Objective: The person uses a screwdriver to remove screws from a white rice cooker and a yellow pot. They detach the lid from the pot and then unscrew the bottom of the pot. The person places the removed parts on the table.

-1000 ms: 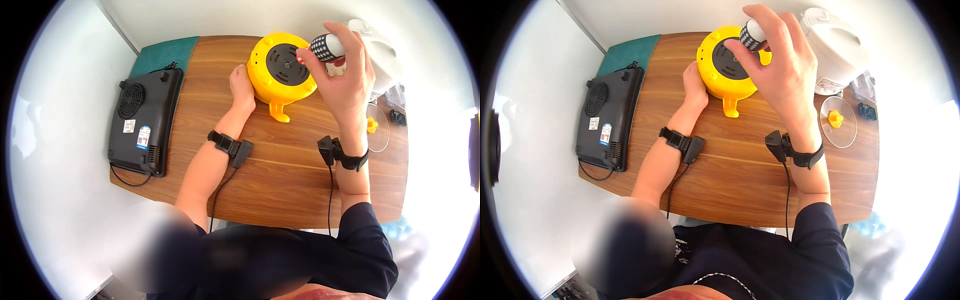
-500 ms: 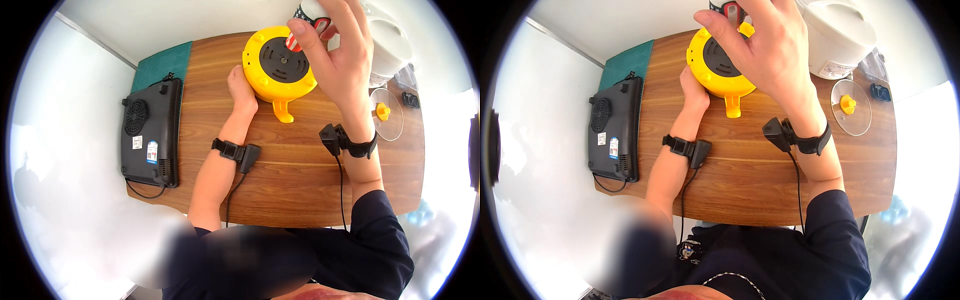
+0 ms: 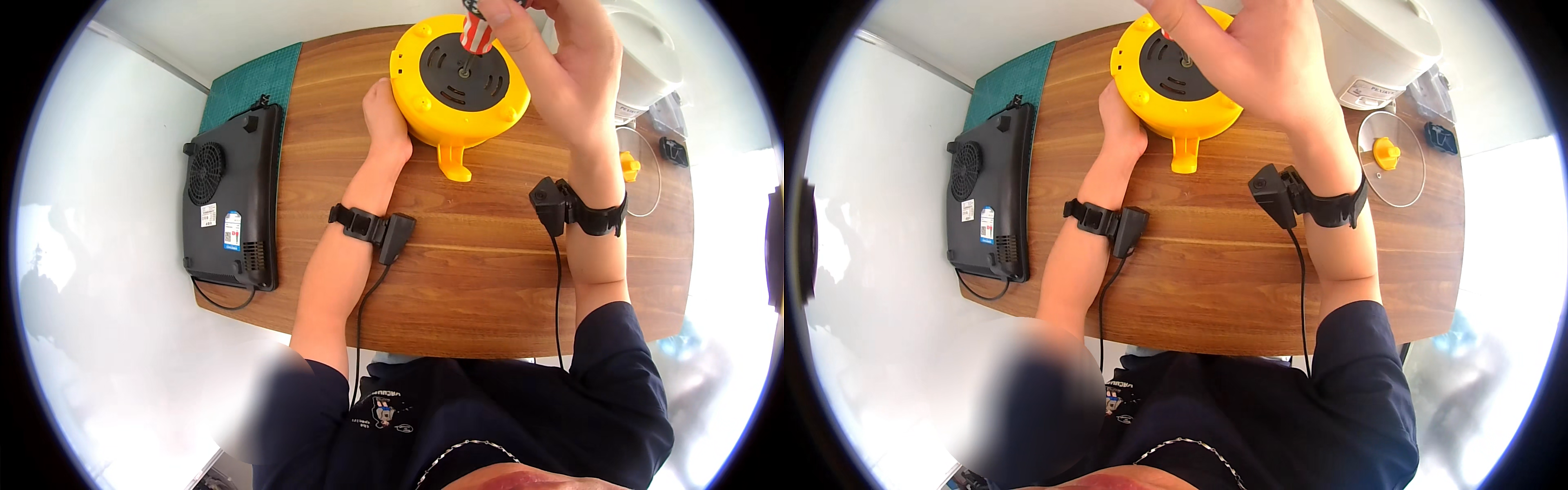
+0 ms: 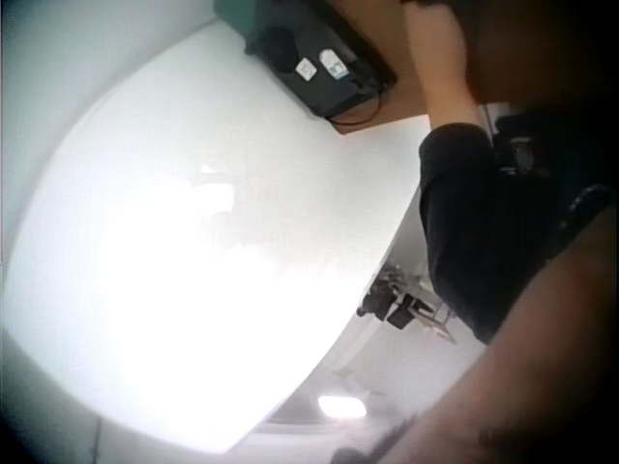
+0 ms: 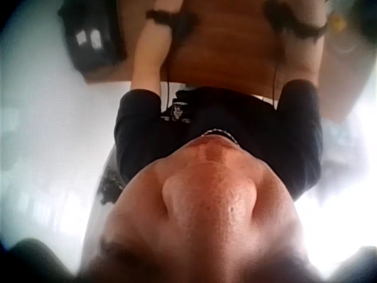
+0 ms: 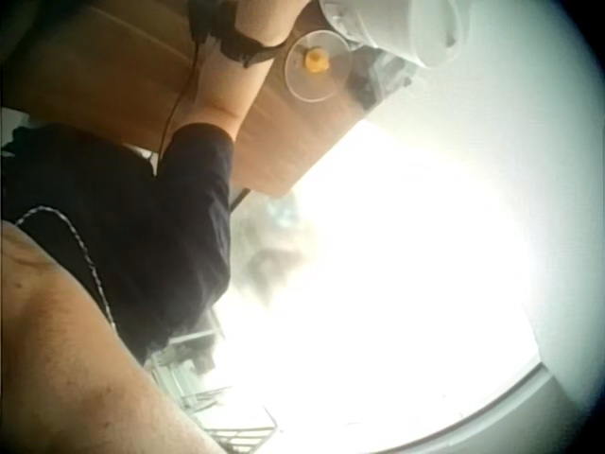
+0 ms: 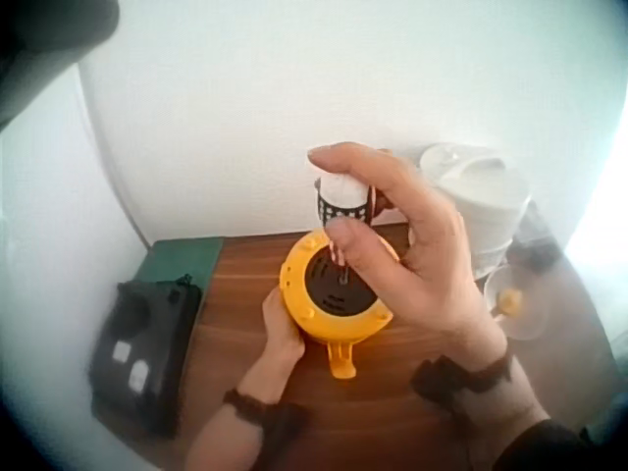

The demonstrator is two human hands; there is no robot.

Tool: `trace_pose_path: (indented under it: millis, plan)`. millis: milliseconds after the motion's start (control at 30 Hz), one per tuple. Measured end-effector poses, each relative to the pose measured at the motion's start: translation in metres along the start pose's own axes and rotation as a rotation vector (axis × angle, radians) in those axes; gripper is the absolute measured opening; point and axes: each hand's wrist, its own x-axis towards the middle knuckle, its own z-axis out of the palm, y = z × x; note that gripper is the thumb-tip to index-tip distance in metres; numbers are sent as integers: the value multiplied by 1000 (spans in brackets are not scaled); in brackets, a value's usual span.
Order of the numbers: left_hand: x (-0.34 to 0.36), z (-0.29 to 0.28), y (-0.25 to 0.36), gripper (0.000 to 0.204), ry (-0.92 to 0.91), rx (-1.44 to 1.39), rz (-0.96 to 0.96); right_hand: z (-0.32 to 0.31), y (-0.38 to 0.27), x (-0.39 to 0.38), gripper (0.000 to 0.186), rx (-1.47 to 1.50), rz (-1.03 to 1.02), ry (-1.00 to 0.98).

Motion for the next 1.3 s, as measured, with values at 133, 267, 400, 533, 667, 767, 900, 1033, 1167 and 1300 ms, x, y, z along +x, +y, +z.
trace_pose_path:
  millis: [133, 267, 400, 533, 667, 767, 900, 1033, 1167, 1300]
  plan:
    - [4, -7, -4, 18, -27, -24, 13, -9, -7, 9, 48, -157, -161, -19]
    - [9, -13, -7, 18, -26, -26, 20, -11, -5, 3, 47, -177, -106, 7]
    - [8, -6, -7, 19, -36, -36, 5, -21, -4, 5, 47, -161, -91, -15]
    - [7, -9, -6, 20, -54, -59, -1, -17, -1, 5, 46, -58, -126, -5]
    - [3, -7, -1, 12, -24, -48, 15, -12, -10, 4, 43, -6, -27, -20]
    - [-1, 3, 3, 23, 3, -35, 39, -15, -14, 4, 42, 23, 77, -32]
    - [-7, 10, 11, 19, -4, -35, -9, -15, -2, 4, 40, 378, -13, -121]
    - [-11, 9, 14, 17, -34, -48, -35, -9, -8, 0, 35, 395, -90, -198]
    - [-8, 7, 12, 17, -32, -13, -33, -1, -11, -2, 38, 294, -11, -117]
    - [-8, 6, 11, 20, -18, -28, -25, -18, -21, 3, 46, -14, -4, -88]
